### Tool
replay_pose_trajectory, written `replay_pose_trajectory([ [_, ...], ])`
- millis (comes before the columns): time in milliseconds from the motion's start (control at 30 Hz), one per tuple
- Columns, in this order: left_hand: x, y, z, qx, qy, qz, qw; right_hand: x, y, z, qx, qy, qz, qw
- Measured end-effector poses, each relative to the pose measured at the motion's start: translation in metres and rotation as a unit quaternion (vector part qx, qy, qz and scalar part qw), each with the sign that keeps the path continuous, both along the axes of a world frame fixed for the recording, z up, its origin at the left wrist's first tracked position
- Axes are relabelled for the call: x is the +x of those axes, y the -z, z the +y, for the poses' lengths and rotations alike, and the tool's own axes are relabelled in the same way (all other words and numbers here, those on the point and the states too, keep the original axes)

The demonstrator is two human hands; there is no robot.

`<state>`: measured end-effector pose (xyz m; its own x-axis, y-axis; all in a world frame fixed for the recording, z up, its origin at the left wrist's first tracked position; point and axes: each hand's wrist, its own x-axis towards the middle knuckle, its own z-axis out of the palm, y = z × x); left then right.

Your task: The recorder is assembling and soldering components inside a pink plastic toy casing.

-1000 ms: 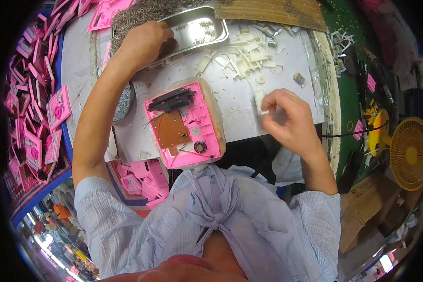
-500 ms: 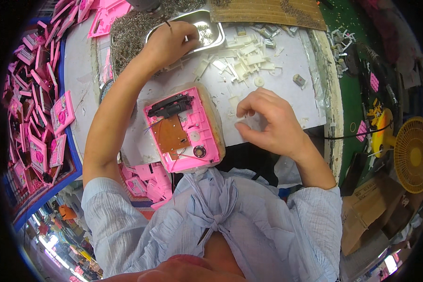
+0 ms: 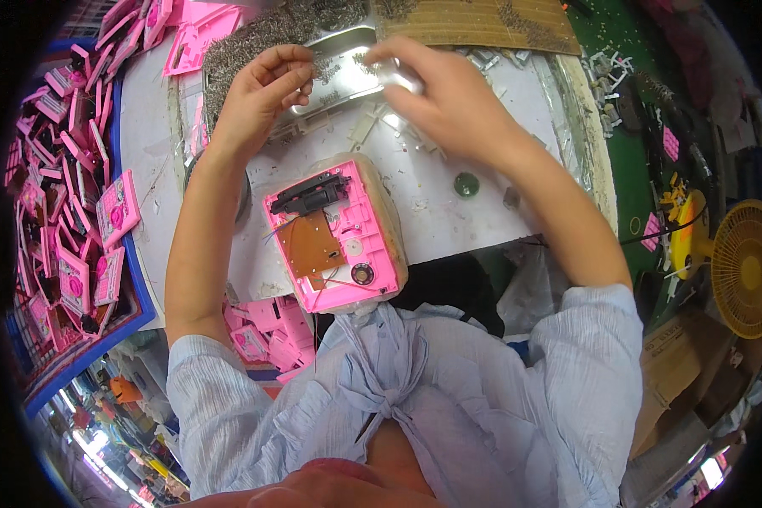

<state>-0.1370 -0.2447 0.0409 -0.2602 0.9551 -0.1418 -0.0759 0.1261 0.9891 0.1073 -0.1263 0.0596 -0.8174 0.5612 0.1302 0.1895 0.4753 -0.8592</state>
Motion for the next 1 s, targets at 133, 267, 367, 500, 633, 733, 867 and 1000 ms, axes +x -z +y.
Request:
replay_pose_trajectory([
  [133,-0.005,-0.004,-0.005,0.020,0.037,-0.078,0.996,-0.058,0.024,0.037,-0.080,-0.036,-0.045,0.995],
  [267,-0.003,-0.007,-0.014,0.028,0.027,-0.133,0.990,-0.077,0.007,0.031,-0.208,-0.106,-0.115,0.966],
  [367,-0.004,-0.005,-0.013,0.052,0.011,-0.113,0.992,-0.079,0.017,0.032,-0.274,-0.180,-0.079,0.941],
  [500,-0.021,0.015,-0.013,0.059,-0.007,-0.020,0.998,-0.081,0.014,0.028,-0.059,-0.110,0.005,0.992],
  [633,0.000,0.008,-0.005,0.068,0.003,0.238,0.969,-0.075,0.019,0.030,0.128,-0.036,0.033,0.991],
  [733,0.004,0.008,-0.003,0.069,-0.006,0.486,0.871,-0.055,0.007,0.035,0.188,0.010,-0.005,0.982],
  [867,-0.057,-0.008,-0.001,0.064,-0.108,0.693,0.710,-0.021,-0.007,0.031,0.194,0.018,-0.039,0.980],
  [1000,-0.069,-0.005,-0.001,0.009,-0.113,0.740,0.663,-0.013,-0.001,0.021,0.165,-0.016,-0.042,0.985],
])
